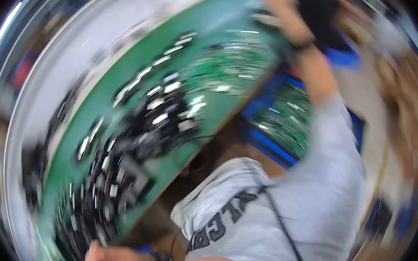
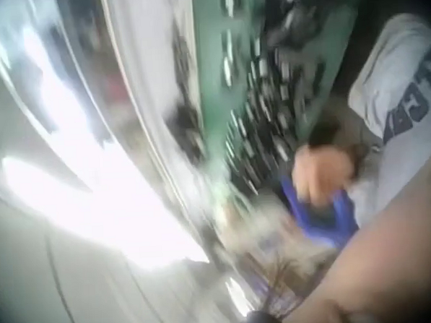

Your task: Assembling circuit boards into black plastic housings on a production line.

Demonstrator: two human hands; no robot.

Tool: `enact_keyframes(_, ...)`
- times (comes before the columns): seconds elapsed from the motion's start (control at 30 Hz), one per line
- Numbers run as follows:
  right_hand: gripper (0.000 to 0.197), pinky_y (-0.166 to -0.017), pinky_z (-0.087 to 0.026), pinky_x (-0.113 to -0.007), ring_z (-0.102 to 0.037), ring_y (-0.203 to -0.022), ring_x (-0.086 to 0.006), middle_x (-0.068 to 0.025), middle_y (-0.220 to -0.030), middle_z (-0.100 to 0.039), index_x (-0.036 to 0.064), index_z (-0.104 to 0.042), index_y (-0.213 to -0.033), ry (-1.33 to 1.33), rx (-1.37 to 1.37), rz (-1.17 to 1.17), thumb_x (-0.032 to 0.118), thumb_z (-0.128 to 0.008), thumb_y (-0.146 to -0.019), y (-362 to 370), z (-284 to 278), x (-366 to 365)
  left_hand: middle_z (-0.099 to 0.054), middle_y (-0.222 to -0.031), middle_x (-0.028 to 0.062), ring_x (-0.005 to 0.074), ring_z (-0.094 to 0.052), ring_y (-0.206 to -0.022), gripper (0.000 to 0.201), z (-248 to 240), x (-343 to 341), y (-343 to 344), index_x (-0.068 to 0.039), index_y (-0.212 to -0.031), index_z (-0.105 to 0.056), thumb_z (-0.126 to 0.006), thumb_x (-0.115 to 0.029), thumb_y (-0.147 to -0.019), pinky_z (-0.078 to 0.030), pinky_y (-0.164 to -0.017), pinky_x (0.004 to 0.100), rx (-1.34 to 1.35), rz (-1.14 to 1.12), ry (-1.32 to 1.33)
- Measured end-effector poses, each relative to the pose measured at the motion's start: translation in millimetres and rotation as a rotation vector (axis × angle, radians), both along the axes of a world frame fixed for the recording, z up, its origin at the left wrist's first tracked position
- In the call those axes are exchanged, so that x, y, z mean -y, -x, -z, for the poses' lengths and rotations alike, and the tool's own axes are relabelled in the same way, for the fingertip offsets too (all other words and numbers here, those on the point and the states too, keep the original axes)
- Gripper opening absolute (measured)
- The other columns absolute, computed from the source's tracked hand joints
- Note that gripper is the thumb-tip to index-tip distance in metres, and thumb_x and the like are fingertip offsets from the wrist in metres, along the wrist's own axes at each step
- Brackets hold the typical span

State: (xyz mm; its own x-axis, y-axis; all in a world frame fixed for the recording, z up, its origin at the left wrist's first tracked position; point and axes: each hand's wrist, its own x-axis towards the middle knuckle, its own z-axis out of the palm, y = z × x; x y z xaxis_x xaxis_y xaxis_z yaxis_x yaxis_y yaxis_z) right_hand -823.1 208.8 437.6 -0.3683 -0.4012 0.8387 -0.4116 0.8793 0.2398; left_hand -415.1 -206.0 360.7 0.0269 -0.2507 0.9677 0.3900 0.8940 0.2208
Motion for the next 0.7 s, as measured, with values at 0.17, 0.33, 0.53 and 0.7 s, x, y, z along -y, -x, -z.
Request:
enact_keyframes(0.17, 0.04, -0.064, -0.049, -0.033, -0.062, -0.071, -0.0262, -0.016, -0.079, -0.065, 0.0002, -0.063, -0.105, 0.518, 0.265, 0.161, 0.026, -0.071, -0.076, -6.9, -67.8, -154.0, -0.047, -0.099, -0.0004, 0.0156, -0.047, -0.097, 0.027, -59.1, -21.5, -15.3, -0.011, -0.111, -0.044, -0.057, -0.017, -0.088, -0.046, -0.077, 0.0329, -0.429, 1.138, 0.102)
enact_keyframes(0.33, 0.079, -0.097, -0.044, -0.045, -0.054, -0.118, -0.0424, -0.0317, -0.121, -0.056, -0.0129, -0.053, -0.119, 0.645, 0.377, 1.044, 0.051, -0.063, -0.074, -73.8, -59.4, -265.9, -0.052, -0.118, 0.004, 0.0212, -0.046, -0.113, 0.047, -54.0, -15.4, -11.6, -0.009, -0.122, -0.048, -0.061, -0.026, -0.08, -0.043, -0.089, 0.0344, -0.476, 1.542, -0.034)
enact_keyframes(0.53, 0.08, -0.095, -0.046, -0.045, -0.058, -0.115, -0.0394, -0.032, -0.122, -0.056, -0.0075, -0.05, -0.126, 0.699, 0.477, 0.922, 0.052, -0.066, -0.075, -47.6, -61.8, -225.5, -0.057, -0.103, 0.0028, 0.018, -0.051, -0.102, 0.081, -42.2, -22.1, -11.3, -0.006, -0.1, -0.058, -0.056, -0.079, -0.066, -0.042, -0.086, 0.035, -0.747, 1.711, -0.264)
enact_keyframes(0.7, 0.07, -0.058, -0.047, -0.033, -0.062, -0.073, -0.0189, -0.0111, -0.092, -0.064, -0.0001, -0.041, -0.139, 0.607, 0.516, 0.653, 0.005, -0.063, -0.073, -21.5, -78.7, -264.7, -0.058, -0.095, 0.0044, 0.0215, -0.054, -0.094, 0.076, -39.0, -2.3, 2.6, -0.005, -0.095, -0.059, -0.055, -0.077, -0.068, -0.043, -0.082, 0.036, -0.801, 1.731, -0.112)
